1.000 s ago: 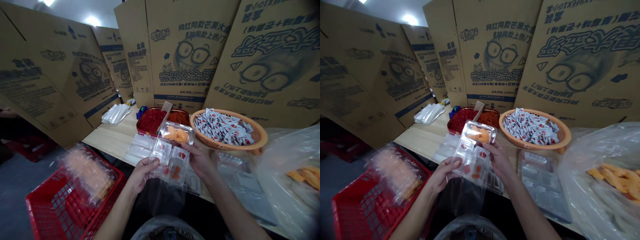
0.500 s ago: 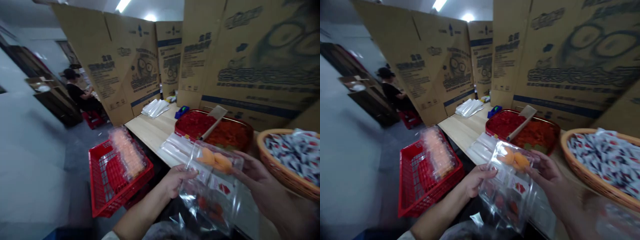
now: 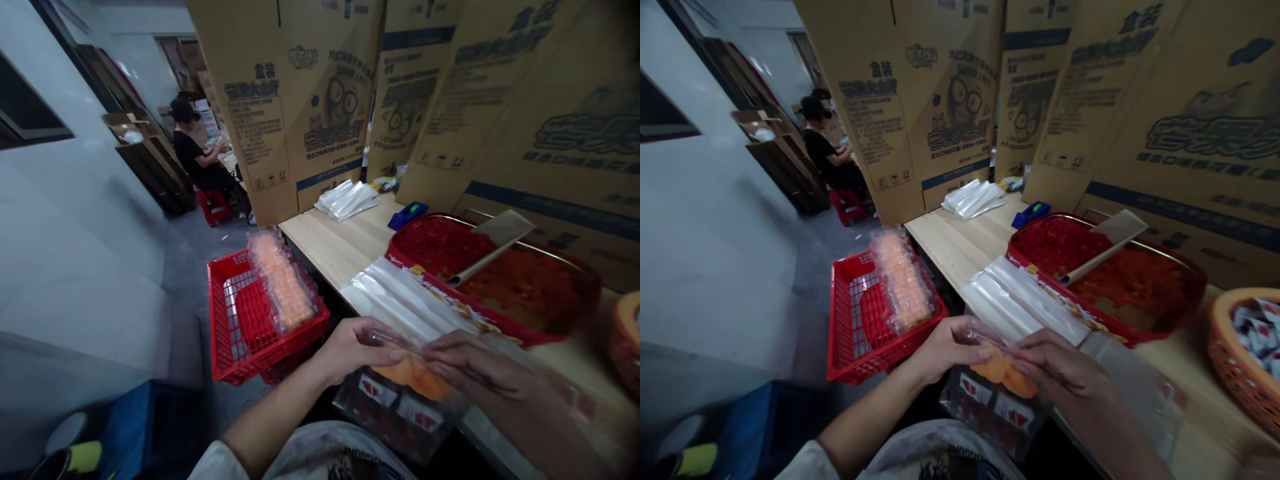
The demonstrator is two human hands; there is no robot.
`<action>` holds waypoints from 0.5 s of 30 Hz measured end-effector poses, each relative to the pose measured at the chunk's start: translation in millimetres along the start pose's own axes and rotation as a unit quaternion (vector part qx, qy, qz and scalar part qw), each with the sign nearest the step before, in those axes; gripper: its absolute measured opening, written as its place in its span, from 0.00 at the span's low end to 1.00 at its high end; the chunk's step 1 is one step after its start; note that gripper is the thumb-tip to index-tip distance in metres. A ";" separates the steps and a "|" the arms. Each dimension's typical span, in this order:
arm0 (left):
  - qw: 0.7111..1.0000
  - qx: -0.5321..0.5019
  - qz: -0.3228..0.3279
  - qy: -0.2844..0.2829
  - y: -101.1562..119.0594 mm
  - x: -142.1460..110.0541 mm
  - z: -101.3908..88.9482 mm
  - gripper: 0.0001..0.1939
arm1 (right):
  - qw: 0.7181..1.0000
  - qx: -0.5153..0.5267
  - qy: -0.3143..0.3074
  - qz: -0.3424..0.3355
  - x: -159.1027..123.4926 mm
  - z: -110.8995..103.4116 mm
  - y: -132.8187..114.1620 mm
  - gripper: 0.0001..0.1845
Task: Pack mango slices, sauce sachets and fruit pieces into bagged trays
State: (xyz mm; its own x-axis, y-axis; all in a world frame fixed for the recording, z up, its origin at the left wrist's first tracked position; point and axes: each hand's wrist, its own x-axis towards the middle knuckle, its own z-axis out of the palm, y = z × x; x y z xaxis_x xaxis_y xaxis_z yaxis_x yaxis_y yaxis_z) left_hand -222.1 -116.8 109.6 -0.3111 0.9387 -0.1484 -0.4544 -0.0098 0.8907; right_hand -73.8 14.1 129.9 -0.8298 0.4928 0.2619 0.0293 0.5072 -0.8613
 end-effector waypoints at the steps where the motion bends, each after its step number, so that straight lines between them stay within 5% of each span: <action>1: 1.000 0.019 0.018 0.012 2.3 -5.9 -4.1 0.20 | 1.000 0.001 -0.011 -0.012 2.8 5.4 -4.2 0.09; 10: 0.981 0.104 0.135 0.097 5.7 -38.4 -41.3 0.13 | 0.987 -0.034 -0.122 -0.098 28.5 47.4 -22.4 0.08; 13: 0.970 0.099 0.182 0.124 5.5 -44.2 -48.1 0.08 | 0.984 -0.084 -0.080 -0.135 34.8 61.4 -11.7 0.08; 15: 0.965 0.075 0.213 0.132 3.8 -46.4 -49.6 0.06 | 0.981 -0.115 -0.064 -0.144 38.3 72.5 -2.4 0.21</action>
State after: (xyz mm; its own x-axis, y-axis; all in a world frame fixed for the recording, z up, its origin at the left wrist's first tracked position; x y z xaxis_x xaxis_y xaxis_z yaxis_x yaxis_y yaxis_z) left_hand -250.7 -177.5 98.5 -0.6544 0.7395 0.1578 -0.1188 -0.3067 0.9444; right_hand -146.1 -19.5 110.4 -0.8851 0.2203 0.4101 -0.1034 0.7660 -0.6345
